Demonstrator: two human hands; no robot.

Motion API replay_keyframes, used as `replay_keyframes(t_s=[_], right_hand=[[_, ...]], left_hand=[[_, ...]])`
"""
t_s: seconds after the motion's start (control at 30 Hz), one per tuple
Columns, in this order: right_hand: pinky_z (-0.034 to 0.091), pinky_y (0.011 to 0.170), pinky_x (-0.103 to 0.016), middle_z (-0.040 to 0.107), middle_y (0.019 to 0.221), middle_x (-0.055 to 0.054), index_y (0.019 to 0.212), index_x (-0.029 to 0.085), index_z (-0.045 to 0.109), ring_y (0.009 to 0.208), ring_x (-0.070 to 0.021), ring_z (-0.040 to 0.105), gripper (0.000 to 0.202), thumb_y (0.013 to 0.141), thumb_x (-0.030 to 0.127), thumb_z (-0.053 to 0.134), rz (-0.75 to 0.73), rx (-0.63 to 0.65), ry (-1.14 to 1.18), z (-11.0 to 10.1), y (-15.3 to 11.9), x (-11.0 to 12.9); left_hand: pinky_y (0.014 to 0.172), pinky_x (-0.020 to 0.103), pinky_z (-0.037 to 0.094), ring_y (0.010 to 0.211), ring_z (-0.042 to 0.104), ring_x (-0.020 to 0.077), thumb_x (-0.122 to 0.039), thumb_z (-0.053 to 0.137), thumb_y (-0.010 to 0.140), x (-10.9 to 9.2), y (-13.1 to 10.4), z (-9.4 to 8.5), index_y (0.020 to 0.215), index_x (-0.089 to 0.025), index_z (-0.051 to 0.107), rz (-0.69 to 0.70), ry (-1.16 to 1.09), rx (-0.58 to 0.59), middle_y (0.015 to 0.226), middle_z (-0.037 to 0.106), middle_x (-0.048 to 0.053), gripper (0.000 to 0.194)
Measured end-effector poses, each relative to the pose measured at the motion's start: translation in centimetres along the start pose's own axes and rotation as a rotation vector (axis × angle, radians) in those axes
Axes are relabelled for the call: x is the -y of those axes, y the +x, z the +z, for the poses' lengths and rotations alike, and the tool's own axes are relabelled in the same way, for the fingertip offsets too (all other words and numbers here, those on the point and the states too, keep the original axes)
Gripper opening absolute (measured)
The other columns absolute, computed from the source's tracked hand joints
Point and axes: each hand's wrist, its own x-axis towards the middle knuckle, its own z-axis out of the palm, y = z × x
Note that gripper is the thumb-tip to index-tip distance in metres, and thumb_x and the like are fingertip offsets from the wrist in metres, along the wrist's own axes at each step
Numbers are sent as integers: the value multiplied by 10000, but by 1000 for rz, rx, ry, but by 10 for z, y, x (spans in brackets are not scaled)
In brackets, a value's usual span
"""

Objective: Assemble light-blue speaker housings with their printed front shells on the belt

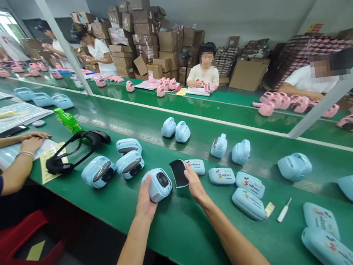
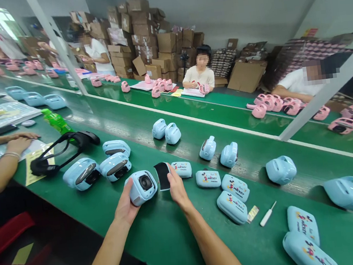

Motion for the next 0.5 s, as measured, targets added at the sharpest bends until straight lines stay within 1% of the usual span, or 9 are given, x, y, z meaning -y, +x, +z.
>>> replay_keyframes(t_s=[0.03, 0.1, 0.17, 0.2, 0.27, 0.33, 0.37, 0.43, 0.5], right_hand=[[459, 1148, -504, 609, 1460, -81, 1456, 244, 546, 1387, -281, 547, 572, 957, 502, 440, -37, 23, -109, 4, -5, 3], [372, 1218, -483, 533, 1540, -61, 1529, 261, 465, 1442, -262, 486, 587, 968, 432, 462, -81, 105, -255, 14, -17, 7], [357, 1228, -476, 505, 1563, -59, 1567, 263, 406, 1445, -262, 481, 626, 957, 372, 497, -116, 164, -312, 21, -23, 10], [359, 1226, -475, 510, 1559, -60, 1561, 259, 414, 1439, -263, 487, 626, 950, 356, 506, -116, 154, -302, 22, -24, 10], [387, 1207, -479, 580, 1495, -67, 1479, 246, 521, 1393, -265, 536, 550, 939, 349, 502, -59, 64, -189, 20, -17, 6], [483, 1121, -505, 707, 1310, -76, 1299, 230, 642, 1270, -281, 639, 429, 923, 388, 505, 72, -20, 41, 12, -5, 1], [545, 1040, -518, 754, 1182, -74, 1199, 228, 667, 1178, -293, 693, 377, 910, 422, 522, 155, -40, 176, 8, 1, -3], [634, 837, -515, 769, 951, -52, 1064, 234, 646, 975, -306, 763, 325, 860, 483, 597, 316, -36, 410, 1, 11, -8], [652, 688, -487, 735, 824, -23, 1000, 244, 597, 828, -299, 778, 331, 794, 486, 690, 413, -29, 532, -3, 16, -12]], left_hand=[[802, 322, 632, 841, 741, 172, -244, 754, 863, 2, -1, 3, 1177, -246, 687, 35, 12, 2, 1057, 762, 37, 321], [775, 268, 620, 815, 732, 147, -229, 770, 849, 6, -2, 7, 1185, -266, 678, 90, 35, 8, 1058, 759, 19, 351], [765, 251, 612, 803, 729, 143, -238, 788, 832, 7, -4, 9, 1203, -281, 667, 120, 56, 13, 1039, 758, 6, 393], [772, 254, 610, 811, 731, 148, -248, 799, 823, 6, -5, 9, 1211, -287, 663, 130, 66, 20, 1035, 757, 3, 413], [802, 269, 609, 844, 738, 163, -268, 813, 808, 2, -7, 7, 1208, -293, 668, 141, 75, 32, 1047, 757, 1, 426], [842, 290, 611, 887, 743, 175, -276, 806, 815, -3, -7, 3, 1188, -291, 683, 137, 60, 31, 1074, 758, 5, 393], [861, 299, 611, 908, 743, 176, -279, 793, 829, -5, -6, 1, 1179, -287, 689, 131, 45, 27, 1090, 757, 7, 366], [890, 315, 612, 934, 740, 172, -283, 761, 859, -10, -4, -2, 1169, -278, 698, 115, 10, 13, 1115, 756, 11, 316], [902, 321, 612, 943, 739, 168, -281, 731, 883, -12, -2, -4, 1161, -265, 703, 96, -13, 2, 1116, 757, 13, 279]])
